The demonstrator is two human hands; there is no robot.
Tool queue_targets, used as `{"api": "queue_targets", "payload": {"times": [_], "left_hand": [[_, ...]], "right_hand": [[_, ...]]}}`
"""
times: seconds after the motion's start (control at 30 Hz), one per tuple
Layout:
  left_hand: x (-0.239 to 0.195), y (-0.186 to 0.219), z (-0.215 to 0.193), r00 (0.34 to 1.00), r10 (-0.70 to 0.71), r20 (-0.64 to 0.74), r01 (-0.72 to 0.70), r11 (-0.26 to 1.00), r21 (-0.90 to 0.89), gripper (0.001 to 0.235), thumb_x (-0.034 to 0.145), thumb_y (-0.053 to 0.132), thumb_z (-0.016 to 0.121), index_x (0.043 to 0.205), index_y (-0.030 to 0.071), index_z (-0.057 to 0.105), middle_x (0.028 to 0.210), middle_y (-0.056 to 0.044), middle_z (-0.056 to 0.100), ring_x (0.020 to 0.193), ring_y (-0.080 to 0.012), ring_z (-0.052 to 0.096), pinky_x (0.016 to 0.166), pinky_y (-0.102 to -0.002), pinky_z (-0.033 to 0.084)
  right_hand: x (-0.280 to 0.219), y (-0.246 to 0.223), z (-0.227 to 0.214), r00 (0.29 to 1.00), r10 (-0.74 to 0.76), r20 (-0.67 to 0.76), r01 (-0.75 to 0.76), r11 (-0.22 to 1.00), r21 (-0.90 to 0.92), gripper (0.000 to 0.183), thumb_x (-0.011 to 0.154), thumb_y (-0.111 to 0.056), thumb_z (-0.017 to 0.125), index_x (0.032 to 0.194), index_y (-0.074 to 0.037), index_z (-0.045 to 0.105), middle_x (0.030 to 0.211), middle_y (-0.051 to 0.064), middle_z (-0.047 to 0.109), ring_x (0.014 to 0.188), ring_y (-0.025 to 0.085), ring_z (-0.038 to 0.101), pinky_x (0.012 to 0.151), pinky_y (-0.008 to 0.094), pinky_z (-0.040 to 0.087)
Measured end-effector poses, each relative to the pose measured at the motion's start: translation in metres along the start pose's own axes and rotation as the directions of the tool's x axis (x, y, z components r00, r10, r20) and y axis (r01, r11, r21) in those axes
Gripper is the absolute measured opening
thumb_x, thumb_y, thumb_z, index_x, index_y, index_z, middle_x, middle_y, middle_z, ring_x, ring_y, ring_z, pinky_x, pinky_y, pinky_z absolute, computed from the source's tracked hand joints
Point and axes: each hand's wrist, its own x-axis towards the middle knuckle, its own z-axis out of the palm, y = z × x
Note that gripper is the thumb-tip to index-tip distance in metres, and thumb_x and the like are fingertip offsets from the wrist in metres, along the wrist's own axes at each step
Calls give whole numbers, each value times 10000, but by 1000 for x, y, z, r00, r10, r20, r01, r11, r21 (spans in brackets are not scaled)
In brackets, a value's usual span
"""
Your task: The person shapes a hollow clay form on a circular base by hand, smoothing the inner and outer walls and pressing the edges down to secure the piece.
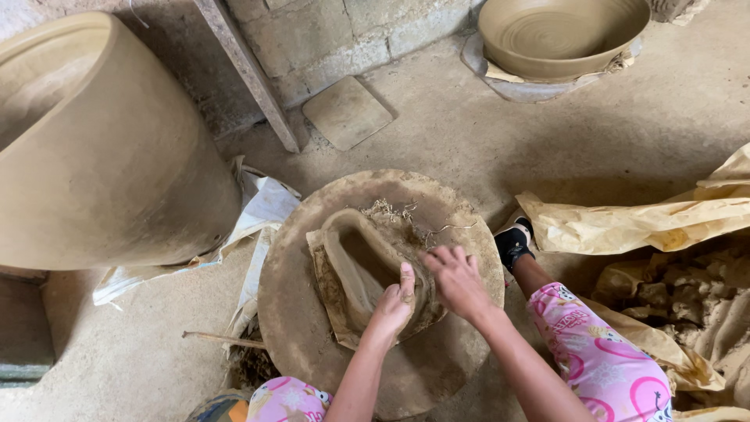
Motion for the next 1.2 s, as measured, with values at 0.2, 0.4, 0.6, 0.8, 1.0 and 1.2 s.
{"api": "queue_targets", "payload": {"times": [0.2, 0.4, 0.6, 0.8, 1.0, 1.2], "left_hand": [[9, -9, 4, 999, -40, 1, 40, 993, -112, 896, 952, 796, 230, 806, -18, 574, 806, -108, 576, 822, -211, 559, 791, -409, 492], [13, -17, 6, 1000, -12, -2, 11, 982, -189, 927, 930, 792, 268, 922, -44, 668, 874, -108, 662, 883, -192, 601, 853, -390, 511], [26, -35, 7, 1000, 2, 25, 5, 963, -268, 919, 932, 824, 284, 1019, -25, 627, 956, -81, 617, 950, -175, 561, 870, -374, 469], [30, -35, -8, 987, -161, 1, 159, 973, -166, 1049, 919, 858, 244, 1457, -22, 437, 1479, -144, 467, 1348, -256, 410, 1140, -470, 344], [38, -26, -24, 998, -64, 22, 66, 865, -498, 1187, 831, 844, 391, 1604, -7, 94, 1704, -200, 123, 1589, -281, 162, 1274, -420, 148], [52, -30, -22, 976, -206, 70, 204, 747, -633, 1157, 822, 810, 412, 1614, 34, 83, 1703, -206, 116, 1582, -337, 174, 1270, -436, 171]], "right_hand": [[-26, -25, 23, 985, 159, 68, -167, 976, 140, 701, 703, -45, 768, 1380, -105, 599, 1311, 77, 538, 1063, 265, 473, 862, 436, 398], [-46, -50, 54, 920, 391, 6, -375, 880, 292, 680, 685, 65, 651, 1346, -83, 595, 1257, 133, 549, 1140, 293, 475, 902, 459, 393], [-58, -62, 77, 921, 376, 104, -388, 913, 126, 721, 683, 140, 540, 1388, -7, 521, 1362, 225, 460, 1139, 303, 471, 928, 464, 426], [-70, -53, 14, 770, 197, 606, -255, 967, 9, 640, 858, -17, 616, 1465, -107, 432, 1389, 170, 434, 1341, 338, 356, 1165, 539, 308], [18, 33, -15, 984, 102, 144, -119, 986, 120, 778, 682, 118, 608, 1412, -142, 533, 1382, 179, 458, 1292, 340, 387, 1110, 488, 355], [131, 34, 10, 946, -249, 210, 228, 967, 117, 566, 769, 70, 563, 1313, -85, 586, 1378, 158, 484, 1306, 345, 394, 1078, 525, 383]]}}
